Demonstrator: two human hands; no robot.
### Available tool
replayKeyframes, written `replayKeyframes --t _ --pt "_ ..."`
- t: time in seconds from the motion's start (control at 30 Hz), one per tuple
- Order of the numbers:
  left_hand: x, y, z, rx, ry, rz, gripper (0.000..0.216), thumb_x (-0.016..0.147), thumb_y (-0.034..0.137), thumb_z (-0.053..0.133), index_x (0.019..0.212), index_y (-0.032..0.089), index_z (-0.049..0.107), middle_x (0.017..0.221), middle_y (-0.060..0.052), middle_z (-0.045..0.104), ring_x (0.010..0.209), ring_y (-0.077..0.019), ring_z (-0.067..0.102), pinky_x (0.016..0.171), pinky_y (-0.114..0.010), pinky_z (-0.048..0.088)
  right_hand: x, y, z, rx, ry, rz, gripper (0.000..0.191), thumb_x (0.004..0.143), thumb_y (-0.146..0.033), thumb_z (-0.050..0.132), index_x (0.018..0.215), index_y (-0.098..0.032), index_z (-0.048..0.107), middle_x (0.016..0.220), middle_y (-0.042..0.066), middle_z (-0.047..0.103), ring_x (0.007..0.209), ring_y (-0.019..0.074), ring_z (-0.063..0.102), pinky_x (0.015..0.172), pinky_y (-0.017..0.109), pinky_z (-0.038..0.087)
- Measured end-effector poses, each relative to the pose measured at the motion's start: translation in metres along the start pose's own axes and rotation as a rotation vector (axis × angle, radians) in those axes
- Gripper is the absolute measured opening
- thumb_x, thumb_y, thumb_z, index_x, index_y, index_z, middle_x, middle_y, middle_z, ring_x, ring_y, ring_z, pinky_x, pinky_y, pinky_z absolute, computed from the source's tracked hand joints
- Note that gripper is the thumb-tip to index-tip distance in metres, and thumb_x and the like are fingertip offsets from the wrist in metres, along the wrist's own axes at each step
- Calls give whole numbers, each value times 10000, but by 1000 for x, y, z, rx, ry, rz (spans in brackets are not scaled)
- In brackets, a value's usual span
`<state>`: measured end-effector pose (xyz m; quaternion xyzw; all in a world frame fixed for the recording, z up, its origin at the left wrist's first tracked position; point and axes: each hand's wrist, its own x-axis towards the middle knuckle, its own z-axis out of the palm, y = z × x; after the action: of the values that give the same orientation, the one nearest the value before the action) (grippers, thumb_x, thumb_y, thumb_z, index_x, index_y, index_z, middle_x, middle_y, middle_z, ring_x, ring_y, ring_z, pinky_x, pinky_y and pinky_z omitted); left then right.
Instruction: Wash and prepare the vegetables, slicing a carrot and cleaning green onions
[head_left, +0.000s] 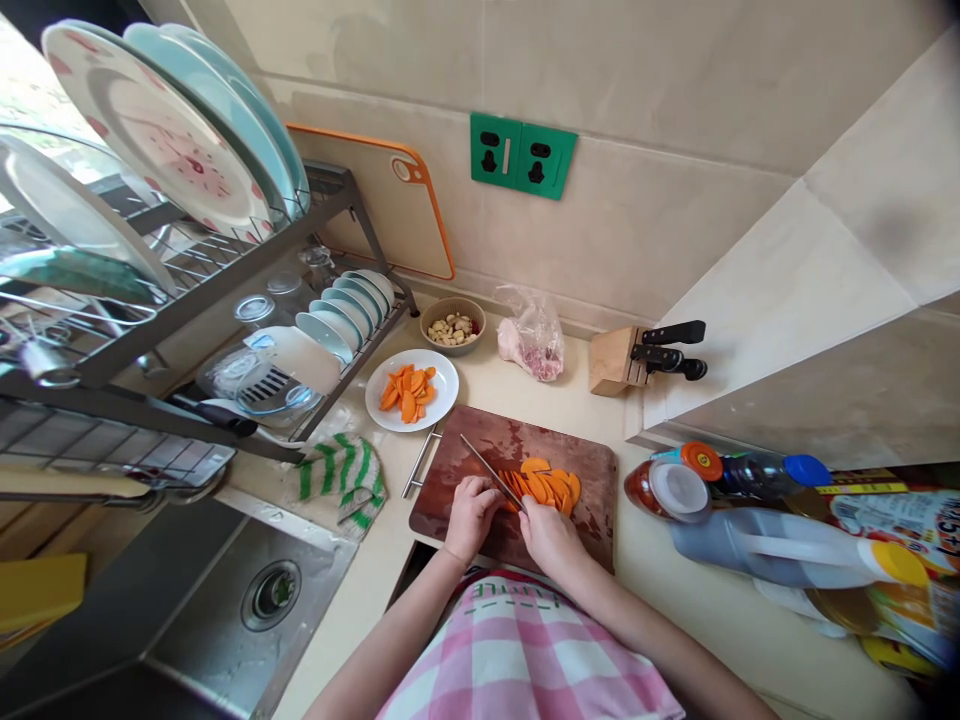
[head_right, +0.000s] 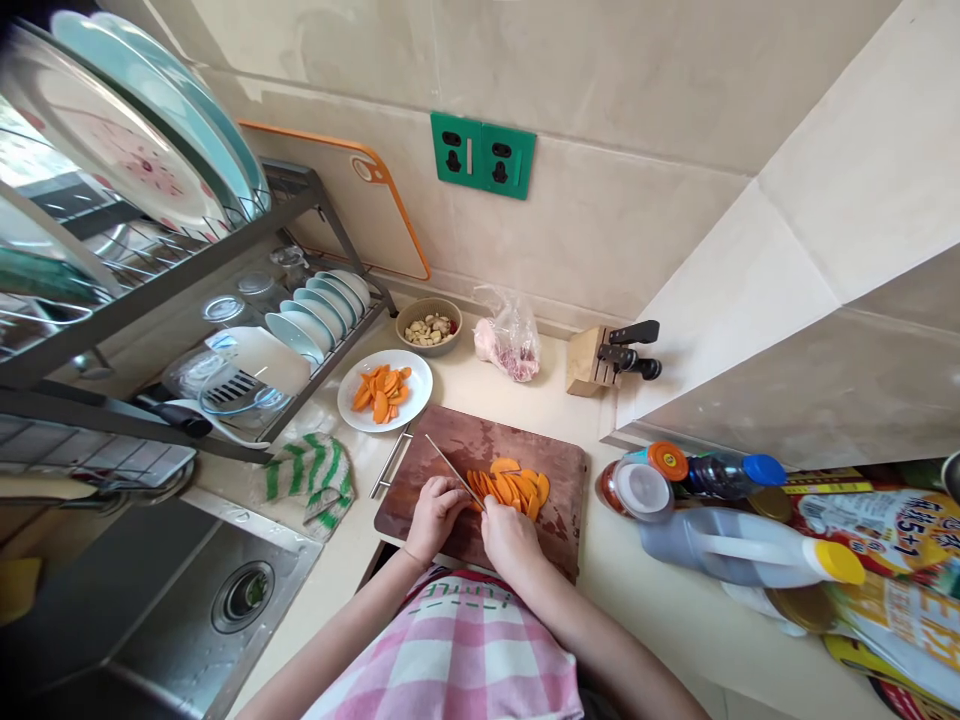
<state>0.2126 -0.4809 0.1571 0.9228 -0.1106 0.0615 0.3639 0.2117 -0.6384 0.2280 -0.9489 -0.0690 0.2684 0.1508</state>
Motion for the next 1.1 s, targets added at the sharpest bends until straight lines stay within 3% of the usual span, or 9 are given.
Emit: replayKeyframes --t 0.23,0.43,0.73,0.97,1.1 --pt "0 0 -3 1 22 -59 194 846 285 535 753 240 699 779 -32 580 809 -174 486 741 -300 393 -12 9 -12 56 43 -55 195 896 -238 365 916 -194 554 820 69 677 754 191 638 612 257 352" --pt "-2 -3 0 -6 34 -47 222 860 303 512 754 239 696 761 -31 561 783 -167 468 725 -288 397 -33 16 -20 -17 -26 -51 210 898 -244 358 948 -195 555 802 67 685 728 191 648 581 258 337" --pt "-2 -6 -3 -61 26 -42 209 857 286 515 774 241 701 807 -41 594 830 -175 495 760 -302 423 2 -1 -2 17 6 -33 232 903 -237 356 992 -187 564 877 98 682 810 207 639 659 275 386" --pt "-1 -3 -4 -65 31 -61 216 854 287 515 749 243 700 774 -36 588 800 -172 498 740 -304 429 -24 14 -22 3 -7 -74 219 903 -255 353 923 -197 563 811 69 680 748 198 641 620 266 367" --pt "-1 -4 -5 -57 27 -48 219 855 286 509 762 247 704 771 -34 585 793 -168 501 735 -302 433 -19 4 -16 -37 -41 -44 215 902 -240 360 966 -190 559 852 92 685 772 208 649 626 274 377"
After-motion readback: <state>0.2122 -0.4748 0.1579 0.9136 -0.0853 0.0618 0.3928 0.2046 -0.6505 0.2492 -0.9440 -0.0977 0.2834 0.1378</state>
